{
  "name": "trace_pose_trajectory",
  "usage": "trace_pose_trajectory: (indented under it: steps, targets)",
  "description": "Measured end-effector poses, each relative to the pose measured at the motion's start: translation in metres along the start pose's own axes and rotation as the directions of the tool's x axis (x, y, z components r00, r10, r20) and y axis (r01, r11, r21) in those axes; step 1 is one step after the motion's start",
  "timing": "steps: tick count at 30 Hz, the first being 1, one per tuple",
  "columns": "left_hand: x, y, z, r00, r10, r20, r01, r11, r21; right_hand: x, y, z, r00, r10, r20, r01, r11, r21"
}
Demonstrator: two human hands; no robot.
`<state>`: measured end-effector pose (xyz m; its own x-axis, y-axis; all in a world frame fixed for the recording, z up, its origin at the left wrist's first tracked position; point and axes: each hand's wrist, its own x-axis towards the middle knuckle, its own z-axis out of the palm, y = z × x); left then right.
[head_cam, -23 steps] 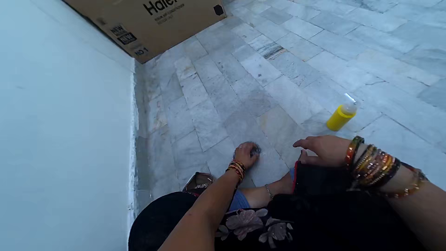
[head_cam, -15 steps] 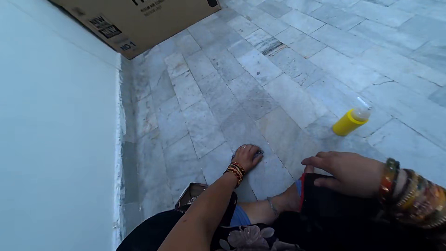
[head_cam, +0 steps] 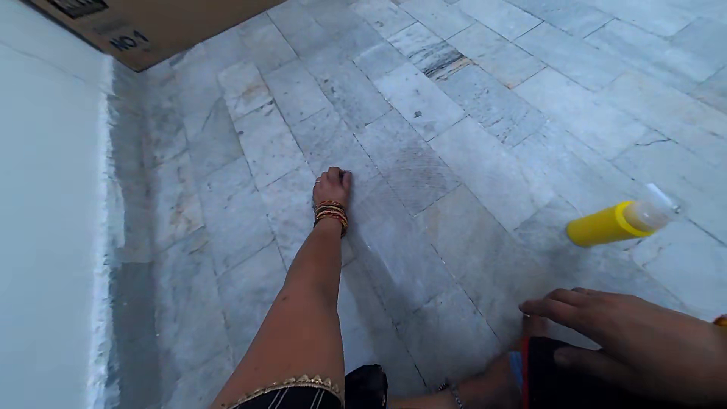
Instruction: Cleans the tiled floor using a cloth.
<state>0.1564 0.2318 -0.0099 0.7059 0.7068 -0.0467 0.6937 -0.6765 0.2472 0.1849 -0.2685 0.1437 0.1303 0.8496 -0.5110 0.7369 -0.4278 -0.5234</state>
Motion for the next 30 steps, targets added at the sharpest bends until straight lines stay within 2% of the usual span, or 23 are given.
trace_pose_trajectory:
  steps: [4,11,16,20,23,25,30]
  targets:
    - [-0.022,0.007,0.0,0.993,-0.104,-0.053,0.101,0.993,-0.057,0.006,-0.003,-0.011,0.997,0.041,0.061,-0.044,0.998,0.048]
    - [-0.126,0.031,0.017,1.0,0.015,-0.006,-0.015,1.0,-0.022,0.003,-0.02,-0.026,0.978,0.132,0.164,-0.142,0.988,0.053]
    - [-0.219,0.059,0.018,0.963,0.08,0.256,-0.106,0.99,0.093,-0.007,-0.036,-0.027,0.977,0.139,0.164,-0.142,0.99,0.006]
    - [-0.275,0.075,0.029,0.921,0.229,0.314,-0.261,0.963,0.062,-0.017,-0.051,-0.024,0.983,0.113,0.142,-0.109,0.993,-0.037]
    - [-0.291,0.088,0.039,0.883,0.354,0.306,-0.384,0.923,0.039,-0.024,-0.058,-0.018,0.988,0.075,0.132,-0.07,0.997,-0.044]
    - [-0.289,0.097,0.038,0.847,0.393,0.358,-0.429,0.903,0.023,-0.027,-0.057,-0.013,0.988,0.068,0.14,-0.062,0.997,-0.047]
    - [-0.246,0.1,0.042,0.802,0.503,0.323,-0.519,0.854,-0.042,-0.021,-0.053,-0.011,0.98,0.074,0.187,-0.061,0.995,-0.075]
